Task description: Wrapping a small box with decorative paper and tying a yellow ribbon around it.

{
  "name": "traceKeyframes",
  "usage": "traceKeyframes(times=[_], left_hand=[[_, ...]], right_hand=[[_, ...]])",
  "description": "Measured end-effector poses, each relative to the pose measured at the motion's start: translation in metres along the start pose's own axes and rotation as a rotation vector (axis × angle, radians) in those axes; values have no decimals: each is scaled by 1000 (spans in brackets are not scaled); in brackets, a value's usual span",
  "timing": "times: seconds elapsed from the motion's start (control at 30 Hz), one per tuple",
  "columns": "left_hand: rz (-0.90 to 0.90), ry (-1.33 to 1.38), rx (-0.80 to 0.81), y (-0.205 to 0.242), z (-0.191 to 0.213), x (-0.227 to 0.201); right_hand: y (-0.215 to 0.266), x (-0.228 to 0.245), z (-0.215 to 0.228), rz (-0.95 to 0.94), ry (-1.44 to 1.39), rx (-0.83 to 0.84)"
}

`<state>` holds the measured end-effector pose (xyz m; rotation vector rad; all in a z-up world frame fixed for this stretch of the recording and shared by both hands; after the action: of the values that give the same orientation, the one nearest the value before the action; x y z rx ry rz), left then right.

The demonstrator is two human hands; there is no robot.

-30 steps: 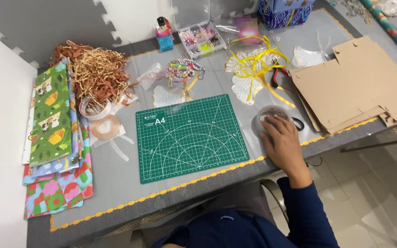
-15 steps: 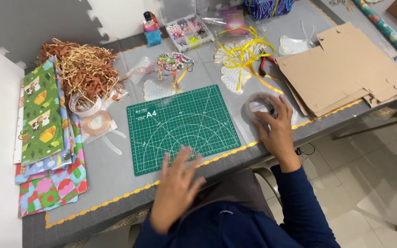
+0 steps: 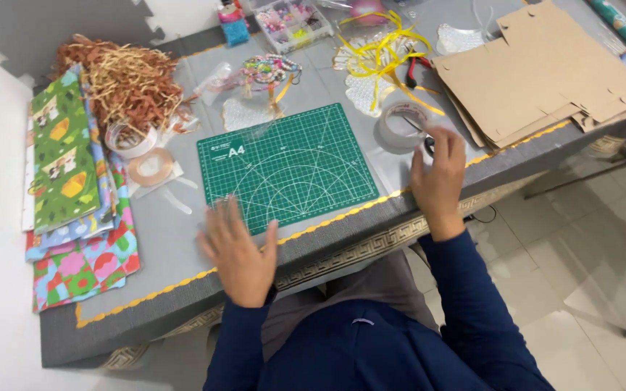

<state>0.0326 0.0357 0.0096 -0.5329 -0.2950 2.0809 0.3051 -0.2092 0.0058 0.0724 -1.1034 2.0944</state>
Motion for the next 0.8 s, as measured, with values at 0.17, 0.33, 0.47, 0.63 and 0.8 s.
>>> traceKeyframes(times=[0.17,0.33,0.47,0.63,0.8], left_hand=[[245,-39,-75,14,16,47],[184,30,-60,13,14,38],[218,68,-47,13,16,44],[323,169,-90,17,20,58],[336,131,-93,17,22,67]], right_hand=[[20,60,-23,52,-78,258],[11,88,-35,41,-268,497],[5,107,-32,60,-253,645],[6,106,-35,45,-240,653],[-2,106,-46,212,-68,649]])
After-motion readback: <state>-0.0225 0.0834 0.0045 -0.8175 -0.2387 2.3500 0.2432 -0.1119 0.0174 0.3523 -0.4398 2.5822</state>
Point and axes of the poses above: each hand's wrist, its own y-axis away from the middle knuckle, its own z-axis out of the back of the hand, x = y × z, the point moved 10 cm from there along -y, towards the middle knuckle, and after that the axes turned 3 degrees about x, right-handed, at the moved point
